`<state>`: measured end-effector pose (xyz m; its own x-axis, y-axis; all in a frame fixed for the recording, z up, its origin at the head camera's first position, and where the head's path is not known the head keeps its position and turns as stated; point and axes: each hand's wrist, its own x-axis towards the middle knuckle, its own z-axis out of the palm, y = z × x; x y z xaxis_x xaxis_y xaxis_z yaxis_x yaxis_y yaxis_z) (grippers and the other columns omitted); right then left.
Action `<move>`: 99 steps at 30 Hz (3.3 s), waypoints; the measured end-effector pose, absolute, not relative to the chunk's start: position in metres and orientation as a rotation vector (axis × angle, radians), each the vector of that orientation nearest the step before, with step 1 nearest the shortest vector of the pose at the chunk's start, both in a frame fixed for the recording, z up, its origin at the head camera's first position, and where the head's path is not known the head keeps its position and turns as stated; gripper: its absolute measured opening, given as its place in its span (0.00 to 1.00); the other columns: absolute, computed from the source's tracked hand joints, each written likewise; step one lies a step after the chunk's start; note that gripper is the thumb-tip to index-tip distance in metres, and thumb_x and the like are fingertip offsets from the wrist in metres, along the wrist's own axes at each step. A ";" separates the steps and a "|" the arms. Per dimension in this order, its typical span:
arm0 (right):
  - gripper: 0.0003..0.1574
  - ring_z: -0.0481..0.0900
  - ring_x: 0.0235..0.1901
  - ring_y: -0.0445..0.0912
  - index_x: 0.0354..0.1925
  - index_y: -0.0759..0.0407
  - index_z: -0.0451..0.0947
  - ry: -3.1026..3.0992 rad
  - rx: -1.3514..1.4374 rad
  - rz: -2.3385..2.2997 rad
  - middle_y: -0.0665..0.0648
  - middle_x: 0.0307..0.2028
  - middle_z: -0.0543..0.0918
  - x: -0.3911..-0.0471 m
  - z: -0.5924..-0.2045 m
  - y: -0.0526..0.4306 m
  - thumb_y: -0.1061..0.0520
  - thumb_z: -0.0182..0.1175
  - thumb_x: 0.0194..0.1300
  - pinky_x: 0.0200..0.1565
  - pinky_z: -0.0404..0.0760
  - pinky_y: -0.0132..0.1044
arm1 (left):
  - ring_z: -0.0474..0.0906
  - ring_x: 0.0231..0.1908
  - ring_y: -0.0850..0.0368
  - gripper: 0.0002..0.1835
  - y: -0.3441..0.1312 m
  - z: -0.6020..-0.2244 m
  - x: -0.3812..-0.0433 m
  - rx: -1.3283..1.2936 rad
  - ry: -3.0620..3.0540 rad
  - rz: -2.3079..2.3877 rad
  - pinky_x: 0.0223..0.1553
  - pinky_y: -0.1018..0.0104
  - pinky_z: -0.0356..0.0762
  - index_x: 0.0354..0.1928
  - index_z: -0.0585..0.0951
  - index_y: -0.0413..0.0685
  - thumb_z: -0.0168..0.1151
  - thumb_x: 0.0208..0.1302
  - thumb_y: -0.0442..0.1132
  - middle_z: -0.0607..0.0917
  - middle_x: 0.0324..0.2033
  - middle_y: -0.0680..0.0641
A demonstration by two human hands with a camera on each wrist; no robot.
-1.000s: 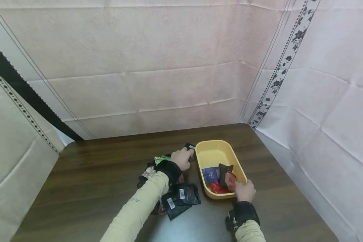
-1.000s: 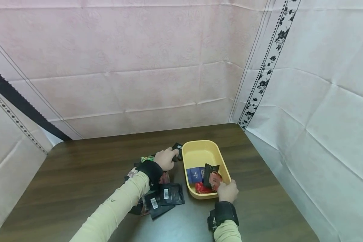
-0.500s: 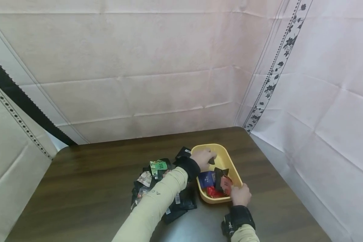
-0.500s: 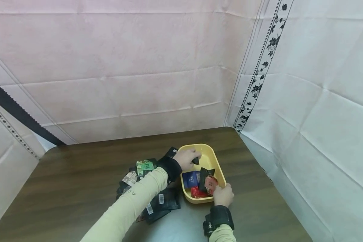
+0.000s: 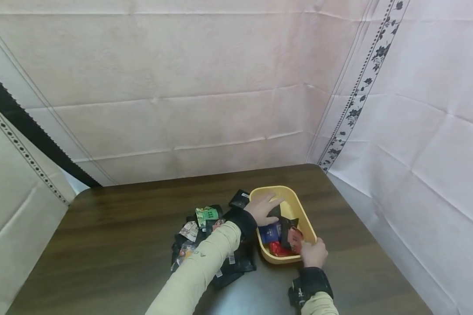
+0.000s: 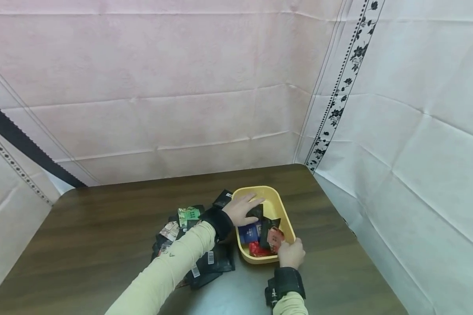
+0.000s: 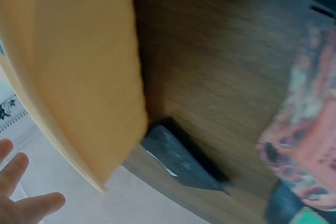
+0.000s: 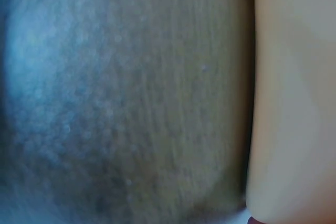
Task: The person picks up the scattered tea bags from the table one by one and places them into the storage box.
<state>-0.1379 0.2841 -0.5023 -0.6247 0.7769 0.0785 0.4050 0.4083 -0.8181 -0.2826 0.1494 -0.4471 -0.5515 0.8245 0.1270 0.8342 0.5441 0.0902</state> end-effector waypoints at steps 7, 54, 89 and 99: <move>0.17 0.71 0.40 0.72 0.40 0.80 0.68 -2.212 -1.017 1.117 0.79 0.37 0.74 -0.138 -0.501 0.284 0.66 0.46 0.54 0.42 0.68 0.60 | 0.65 0.58 0.48 0.28 0.110 -0.453 -0.291 -1.297 -2.686 -0.333 0.54 0.46 0.64 0.62 0.68 0.51 0.58 0.59 0.48 0.69 0.59 0.44; 0.21 0.70 0.42 0.71 0.45 0.80 0.67 -2.213 -1.069 1.145 0.79 0.41 0.73 -0.138 -0.499 0.292 0.67 0.43 0.54 0.45 0.67 0.59 | 0.76 0.30 0.49 0.09 0.053 -0.500 -0.282 -1.272 -2.825 0.149 0.26 0.59 0.75 0.39 0.80 0.46 0.60 0.54 0.33 0.76 0.32 0.44; 0.22 0.69 0.44 0.70 0.48 0.78 0.66 -2.203 -1.097 1.212 0.78 0.43 0.72 -0.139 -0.504 0.281 0.66 0.43 0.56 0.46 0.67 0.59 | 0.50 0.66 0.51 0.34 0.151 -0.461 -0.269 -1.398 -2.754 -0.203 0.59 0.41 0.52 0.65 0.61 0.63 0.53 0.57 0.62 0.57 0.66 0.48; 0.24 0.68 0.46 0.71 0.50 0.80 0.64 -2.239 -1.082 1.204 0.80 0.46 0.71 -0.141 -0.498 0.285 0.66 0.42 0.56 0.48 0.66 0.60 | 0.58 0.61 0.52 0.27 0.121 -0.447 -0.259 -1.431 -2.590 -0.241 0.57 0.44 0.59 0.63 0.65 0.55 0.54 0.61 0.49 0.65 0.60 0.46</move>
